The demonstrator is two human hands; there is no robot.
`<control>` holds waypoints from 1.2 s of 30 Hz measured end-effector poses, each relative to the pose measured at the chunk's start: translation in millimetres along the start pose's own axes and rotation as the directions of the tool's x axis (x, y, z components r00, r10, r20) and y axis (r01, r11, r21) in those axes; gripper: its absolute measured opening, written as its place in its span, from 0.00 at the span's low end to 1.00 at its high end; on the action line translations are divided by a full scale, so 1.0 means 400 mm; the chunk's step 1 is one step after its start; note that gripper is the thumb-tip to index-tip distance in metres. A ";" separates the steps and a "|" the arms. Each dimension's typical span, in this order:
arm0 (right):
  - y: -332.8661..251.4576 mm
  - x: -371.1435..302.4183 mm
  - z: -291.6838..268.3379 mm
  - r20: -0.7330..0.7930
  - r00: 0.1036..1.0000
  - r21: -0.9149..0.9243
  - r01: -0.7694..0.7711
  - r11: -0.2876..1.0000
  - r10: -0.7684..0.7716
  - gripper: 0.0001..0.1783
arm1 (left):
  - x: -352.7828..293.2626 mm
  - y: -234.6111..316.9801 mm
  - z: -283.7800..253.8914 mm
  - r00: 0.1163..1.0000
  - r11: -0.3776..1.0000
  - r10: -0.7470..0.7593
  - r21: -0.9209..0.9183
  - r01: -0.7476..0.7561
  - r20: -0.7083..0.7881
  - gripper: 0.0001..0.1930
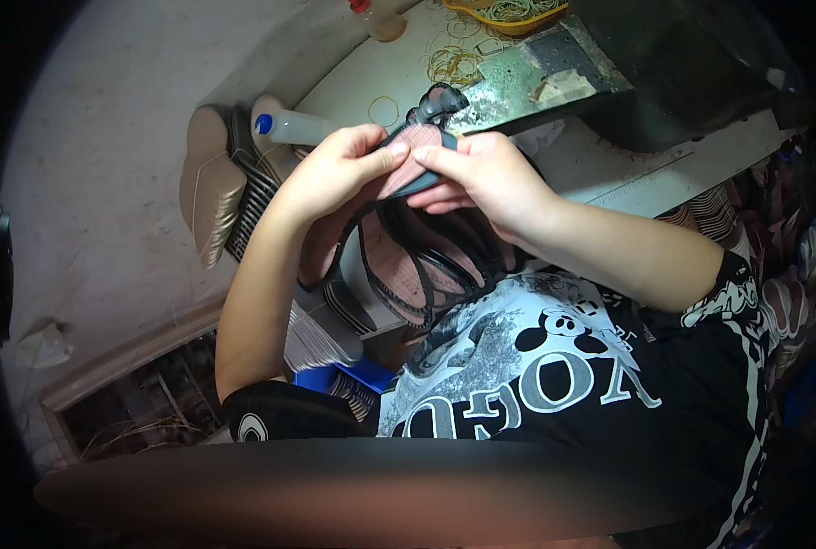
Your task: The person is manufacturing shoes by assembling various components including soles and straps.
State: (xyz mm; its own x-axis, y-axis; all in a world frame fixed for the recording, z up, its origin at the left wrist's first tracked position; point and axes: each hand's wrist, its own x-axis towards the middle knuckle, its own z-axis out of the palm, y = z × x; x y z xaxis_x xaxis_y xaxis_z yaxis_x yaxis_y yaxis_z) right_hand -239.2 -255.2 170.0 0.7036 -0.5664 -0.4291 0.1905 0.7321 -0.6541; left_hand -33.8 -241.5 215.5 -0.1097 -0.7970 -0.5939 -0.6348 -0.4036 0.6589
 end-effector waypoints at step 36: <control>-0.039 -0.092 -0.031 0.192 0.969 -0.203 -0.114 0.972 0.154 0.16 | -0.032 0.039 0.053 0.974 0.873 -0.225 -0.436 0.217 0.035 0.28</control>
State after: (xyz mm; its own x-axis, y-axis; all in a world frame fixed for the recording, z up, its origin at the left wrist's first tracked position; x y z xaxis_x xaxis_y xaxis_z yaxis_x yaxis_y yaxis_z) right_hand -276.5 -250.4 188.3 0.8427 -0.3639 -0.3967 -0.0341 0.6994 -0.7140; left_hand -58.7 -228.2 223.6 0.0089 -0.6698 -0.7425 -0.2442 -0.7215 0.6479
